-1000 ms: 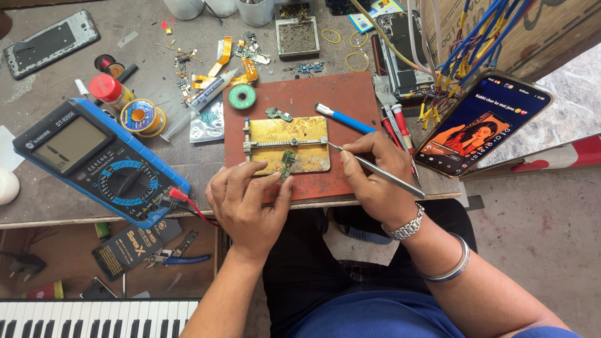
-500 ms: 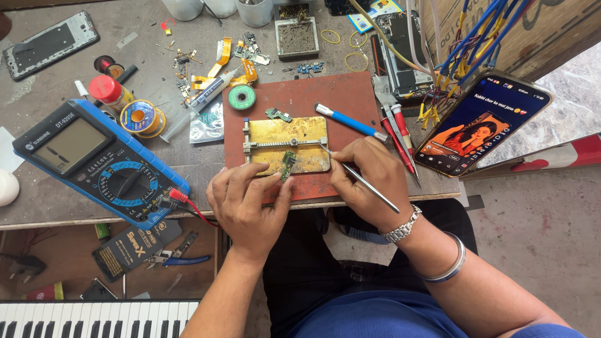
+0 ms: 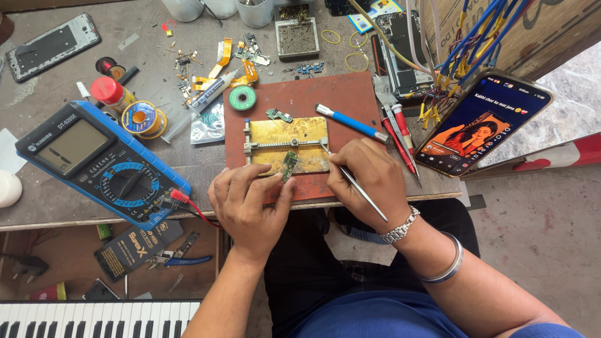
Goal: The person works on a small phone motherboard clamped to a repair board, using tweezers to position and reposition components on the board. They pick up a soldering iron and work on the board, then apply flux from a syringe onto the board.
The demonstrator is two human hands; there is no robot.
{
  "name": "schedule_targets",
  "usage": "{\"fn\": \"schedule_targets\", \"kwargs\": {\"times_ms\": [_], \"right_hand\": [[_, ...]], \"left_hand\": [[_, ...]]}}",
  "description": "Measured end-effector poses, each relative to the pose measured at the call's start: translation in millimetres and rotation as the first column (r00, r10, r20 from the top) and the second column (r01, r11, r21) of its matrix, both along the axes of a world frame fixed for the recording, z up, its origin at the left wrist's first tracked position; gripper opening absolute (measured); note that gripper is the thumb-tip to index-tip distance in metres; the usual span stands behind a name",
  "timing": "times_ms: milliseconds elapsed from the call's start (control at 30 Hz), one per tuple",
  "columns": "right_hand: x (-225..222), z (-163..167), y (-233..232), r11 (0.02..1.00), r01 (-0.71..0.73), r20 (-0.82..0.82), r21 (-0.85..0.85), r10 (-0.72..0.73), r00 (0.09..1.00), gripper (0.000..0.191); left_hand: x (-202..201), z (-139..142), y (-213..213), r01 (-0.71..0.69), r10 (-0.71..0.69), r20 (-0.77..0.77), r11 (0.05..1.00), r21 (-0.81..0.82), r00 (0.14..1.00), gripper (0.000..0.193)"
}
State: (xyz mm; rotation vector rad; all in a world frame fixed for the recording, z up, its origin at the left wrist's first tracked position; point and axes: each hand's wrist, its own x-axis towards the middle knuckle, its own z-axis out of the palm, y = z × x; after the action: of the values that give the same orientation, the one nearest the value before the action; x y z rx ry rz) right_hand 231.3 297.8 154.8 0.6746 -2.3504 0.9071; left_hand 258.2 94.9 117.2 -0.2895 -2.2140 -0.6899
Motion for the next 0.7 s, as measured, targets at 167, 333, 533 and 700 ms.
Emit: {"fn": "schedule_targets", "kwargs": {"times_ms": [167, 333, 533, 700], "right_hand": [[0.4, 0.2, -2.7, 1.000, 0.019, -0.002, 0.018, -0.019, 1.000, 0.016], [1.0, -2.1, -2.4, 0.998, 0.044, -0.004, -0.039, -0.044, 0.999, 0.014], [2.0, -3.6, 0.8, 0.997, -0.039, -0.003, -0.066, 0.039, 0.999, 0.016], [1.6, -1.9, 0.7, 0.997, -0.057, 0.054, -0.055, 0.060, 0.997, 0.017]], "left_hand": [[-0.3, 1.1, -0.2, 0.005, -0.005, -0.002, 1.000, -0.002, 1.000, 0.019], [-0.7, 1.3, -0.4, 0.011, -0.011, -0.002, 1.000, 0.001, 1.000, 0.020], [-0.5, 1.0, 0.1, 0.008, -0.008, -0.008, 1.000, -0.007, 1.000, 0.019], [-0.4, 0.9, -0.1, 0.008, -0.008, -0.004, 1.000, -0.009, 1.000, 0.019]]}}
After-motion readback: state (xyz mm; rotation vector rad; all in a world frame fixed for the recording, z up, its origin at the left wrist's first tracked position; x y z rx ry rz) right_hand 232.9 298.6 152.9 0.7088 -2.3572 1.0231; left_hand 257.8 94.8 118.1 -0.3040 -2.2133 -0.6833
